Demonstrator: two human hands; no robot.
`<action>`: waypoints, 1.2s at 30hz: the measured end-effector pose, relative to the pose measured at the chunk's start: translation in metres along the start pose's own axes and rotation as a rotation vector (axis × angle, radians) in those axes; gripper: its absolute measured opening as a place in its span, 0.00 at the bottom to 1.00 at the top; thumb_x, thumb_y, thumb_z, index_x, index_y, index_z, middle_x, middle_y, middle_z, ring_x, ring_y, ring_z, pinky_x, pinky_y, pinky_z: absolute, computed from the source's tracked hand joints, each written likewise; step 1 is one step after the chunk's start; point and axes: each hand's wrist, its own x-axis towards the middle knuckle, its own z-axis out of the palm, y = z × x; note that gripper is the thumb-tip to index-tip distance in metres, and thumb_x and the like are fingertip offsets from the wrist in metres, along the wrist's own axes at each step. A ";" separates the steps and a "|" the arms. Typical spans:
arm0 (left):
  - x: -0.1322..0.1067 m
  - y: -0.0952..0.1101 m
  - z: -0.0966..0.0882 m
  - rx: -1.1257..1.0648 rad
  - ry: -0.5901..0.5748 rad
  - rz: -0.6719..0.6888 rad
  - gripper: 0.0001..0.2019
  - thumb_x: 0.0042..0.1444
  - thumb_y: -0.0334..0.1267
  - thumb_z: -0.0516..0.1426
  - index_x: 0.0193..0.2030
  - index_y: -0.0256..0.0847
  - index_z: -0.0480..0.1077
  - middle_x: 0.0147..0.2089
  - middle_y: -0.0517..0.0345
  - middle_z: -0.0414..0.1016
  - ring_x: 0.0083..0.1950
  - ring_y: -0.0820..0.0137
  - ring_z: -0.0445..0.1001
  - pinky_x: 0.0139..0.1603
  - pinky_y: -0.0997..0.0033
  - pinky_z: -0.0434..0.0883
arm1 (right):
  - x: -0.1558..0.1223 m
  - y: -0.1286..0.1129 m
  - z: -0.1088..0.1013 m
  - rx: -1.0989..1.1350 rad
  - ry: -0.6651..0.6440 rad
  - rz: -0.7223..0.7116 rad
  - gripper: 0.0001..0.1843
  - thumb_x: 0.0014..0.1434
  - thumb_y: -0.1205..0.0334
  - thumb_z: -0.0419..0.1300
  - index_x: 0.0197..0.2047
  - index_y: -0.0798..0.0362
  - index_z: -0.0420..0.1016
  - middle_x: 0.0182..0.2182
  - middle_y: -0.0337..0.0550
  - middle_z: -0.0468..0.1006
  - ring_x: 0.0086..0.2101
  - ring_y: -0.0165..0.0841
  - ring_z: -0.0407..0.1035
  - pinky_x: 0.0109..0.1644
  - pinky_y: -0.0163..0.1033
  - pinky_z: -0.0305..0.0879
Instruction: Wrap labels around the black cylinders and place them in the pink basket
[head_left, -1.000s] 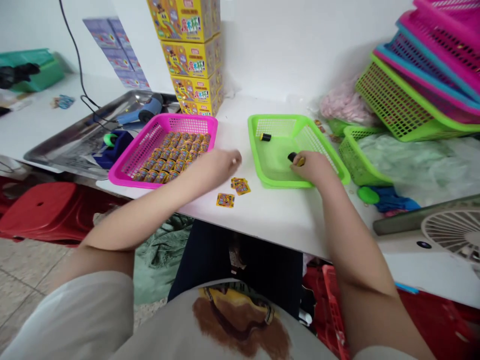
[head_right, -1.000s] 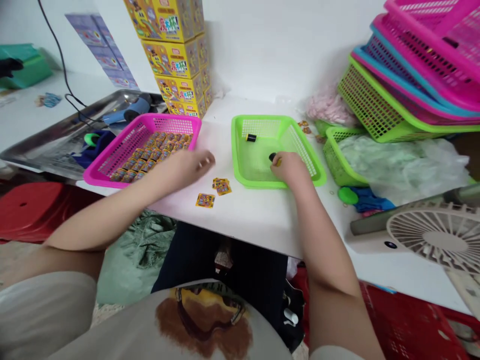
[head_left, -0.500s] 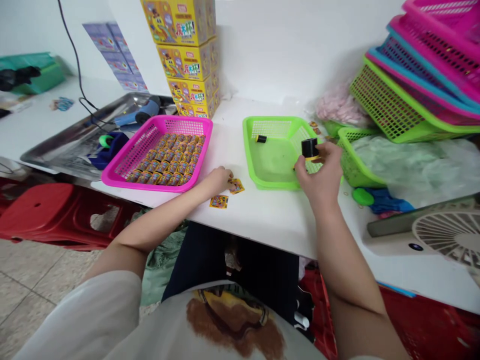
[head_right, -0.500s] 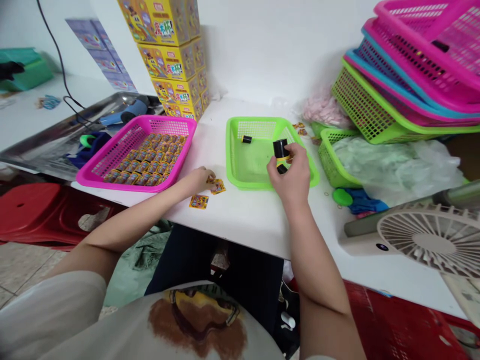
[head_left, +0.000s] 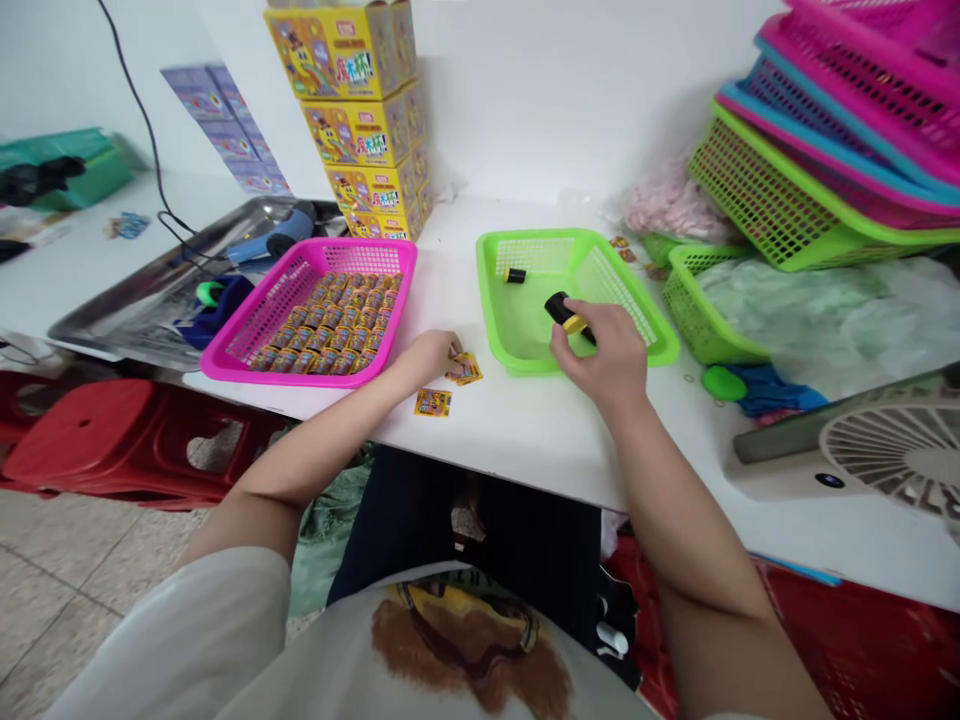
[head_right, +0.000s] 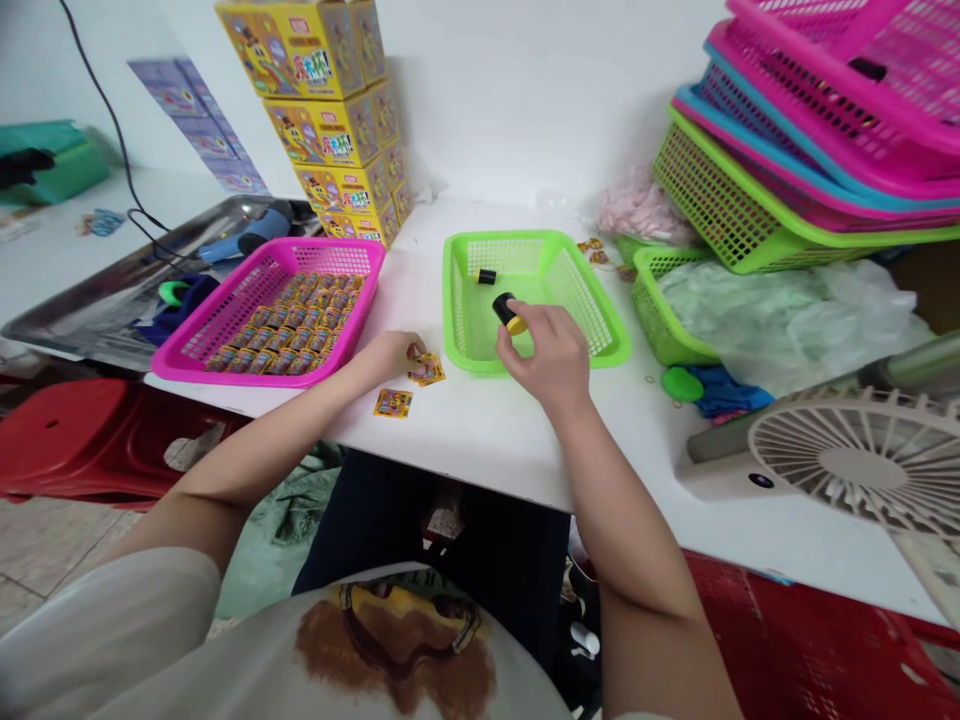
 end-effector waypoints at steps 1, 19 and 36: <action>-0.001 0.001 0.000 0.007 0.010 -0.002 0.15 0.58 0.34 0.69 0.52 0.39 0.82 0.49 0.47 0.87 0.49 0.60 0.84 0.48 0.67 0.73 | 0.000 -0.001 0.000 0.005 -0.007 0.002 0.18 0.69 0.52 0.57 0.56 0.48 0.81 0.45 0.51 0.86 0.47 0.44 0.80 0.59 0.54 0.76; -0.080 0.039 -0.043 0.165 0.644 0.233 0.22 0.79 0.49 0.46 0.59 0.42 0.78 0.40 0.49 0.87 0.41 0.62 0.85 0.49 0.64 0.75 | 0.001 -0.001 -0.009 0.177 0.271 0.278 0.26 0.67 0.38 0.57 0.57 0.49 0.74 0.45 0.53 0.81 0.40 0.42 0.77 0.52 0.55 0.78; -0.009 0.032 0.012 0.210 1.019 1.218 0.18 0.76 0.31 0.52 0.66 0.55 0.64 0.55 0.60 0.86 0.59 0.72 0.84 0.65 0.58 0.76 | -0.004 -0.026 -0.029 0.731 0.090 0.390 0.27 0.63 0.28 0.64 0.44 0.43 0.83 0.31 0.39 0.78 0.25 0.31 0.71 0.24 0.38 0.68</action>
